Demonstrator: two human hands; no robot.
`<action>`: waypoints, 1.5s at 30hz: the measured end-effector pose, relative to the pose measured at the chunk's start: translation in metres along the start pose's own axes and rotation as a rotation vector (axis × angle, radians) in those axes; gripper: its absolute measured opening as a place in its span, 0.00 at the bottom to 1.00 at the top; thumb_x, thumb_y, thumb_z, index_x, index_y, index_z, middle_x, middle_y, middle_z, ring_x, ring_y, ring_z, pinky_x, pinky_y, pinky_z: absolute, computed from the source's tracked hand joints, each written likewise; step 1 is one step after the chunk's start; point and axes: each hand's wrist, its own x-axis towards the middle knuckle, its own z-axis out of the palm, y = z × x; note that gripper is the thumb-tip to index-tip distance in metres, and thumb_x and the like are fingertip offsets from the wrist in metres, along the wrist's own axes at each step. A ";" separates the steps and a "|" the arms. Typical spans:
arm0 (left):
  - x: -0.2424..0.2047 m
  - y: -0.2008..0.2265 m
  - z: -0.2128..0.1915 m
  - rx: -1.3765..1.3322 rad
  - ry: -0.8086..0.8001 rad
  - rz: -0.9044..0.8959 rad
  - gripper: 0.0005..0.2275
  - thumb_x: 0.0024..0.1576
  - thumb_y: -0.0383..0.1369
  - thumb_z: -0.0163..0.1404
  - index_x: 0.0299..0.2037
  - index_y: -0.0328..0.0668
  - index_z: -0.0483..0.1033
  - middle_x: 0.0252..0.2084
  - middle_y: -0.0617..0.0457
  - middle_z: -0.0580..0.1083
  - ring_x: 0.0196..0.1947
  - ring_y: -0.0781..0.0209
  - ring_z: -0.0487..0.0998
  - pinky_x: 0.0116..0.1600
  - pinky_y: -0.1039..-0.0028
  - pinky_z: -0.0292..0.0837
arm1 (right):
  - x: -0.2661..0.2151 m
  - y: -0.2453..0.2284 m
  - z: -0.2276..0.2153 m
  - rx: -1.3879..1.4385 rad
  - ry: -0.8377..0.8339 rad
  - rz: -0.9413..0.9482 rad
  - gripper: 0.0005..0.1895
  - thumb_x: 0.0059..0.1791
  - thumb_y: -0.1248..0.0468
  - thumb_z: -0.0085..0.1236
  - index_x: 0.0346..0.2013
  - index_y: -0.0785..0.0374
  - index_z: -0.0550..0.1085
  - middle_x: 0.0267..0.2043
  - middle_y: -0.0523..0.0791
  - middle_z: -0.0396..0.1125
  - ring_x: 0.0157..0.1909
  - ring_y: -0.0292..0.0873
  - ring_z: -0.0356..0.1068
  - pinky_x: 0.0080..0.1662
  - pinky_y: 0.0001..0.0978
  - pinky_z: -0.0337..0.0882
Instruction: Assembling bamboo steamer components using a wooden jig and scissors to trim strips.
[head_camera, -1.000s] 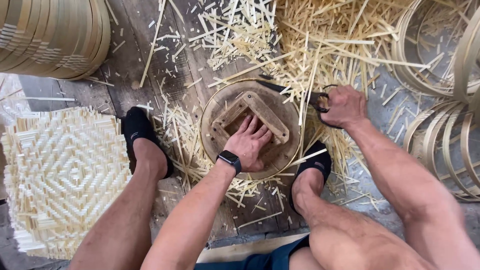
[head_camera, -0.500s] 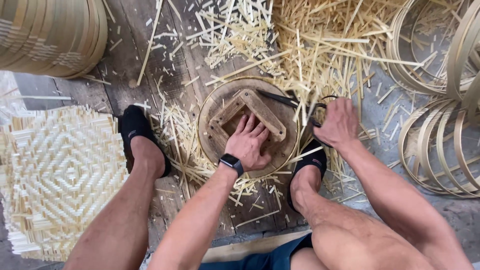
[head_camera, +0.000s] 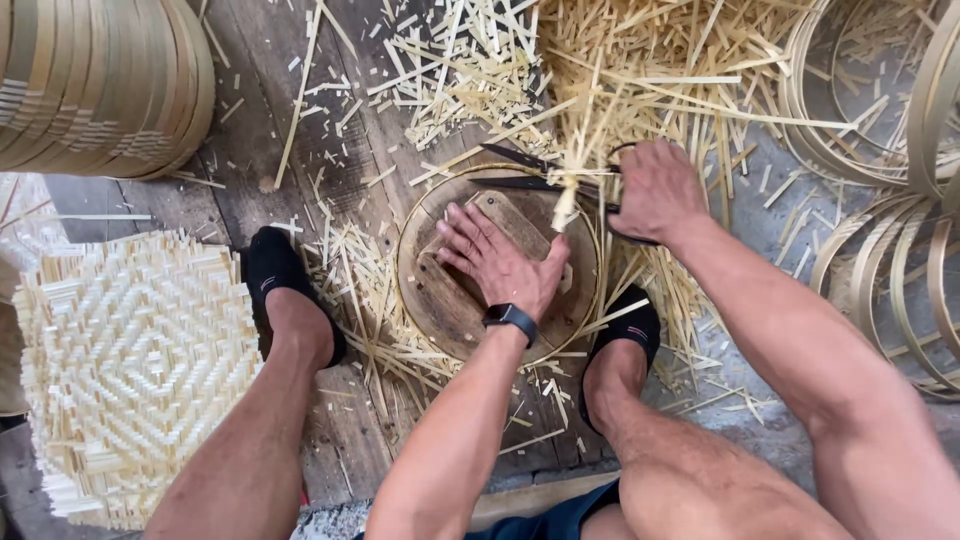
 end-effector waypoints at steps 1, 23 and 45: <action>0.000 0.002 -0.002 -0.014 0.004 0.018 0.60 0.43 0.59 0.59 0.74 0.24 0.33 0.78 0.28 0.33 0.77 0.30 0.27 0.75 0.41 0.18 | 0.001 -0.002 -0.013 0.054 -0.166 0.044 0.28 0.37 0.42 0.60 0.35 0.64 0.76 0.34 0.49 0.69 0.40 0.46 0.67 0.40 0.40 0.74; -0.003 -0.019 -0.044 0.156 -0.238 0.402 0.57 0.40 0.66 0.58 0.72 0.30 0.49 0.75 0.38 0.51 0.76 0.39 0.44 0.75 0.43 0.36 | -0.006 0.011 0.001 0.127 -0.291 0.032 0.17 0.48 0.49 0.51 0.29 0.57 0.77 0.24 0.48 0.64 0.31 0.46 0.66 0.44 0.46 0.71; 0.158 -0.003 -0.006 -0.037 -0.698 0.198 0.19 0.48 0.55 0.62 0.36 0.52 0.86 0.34 0.52 0.81 0.37 0.56 0.81 0.52 0.60 0.77 | -0.078 -0.070 -0.004 1.403 -0.305 0.610 0.18 0.47 0.57 0.66 0.46 0.65 0.78 0.40 0.48 0.76 0.36 0.37 0.73 0.41 0.32 0.74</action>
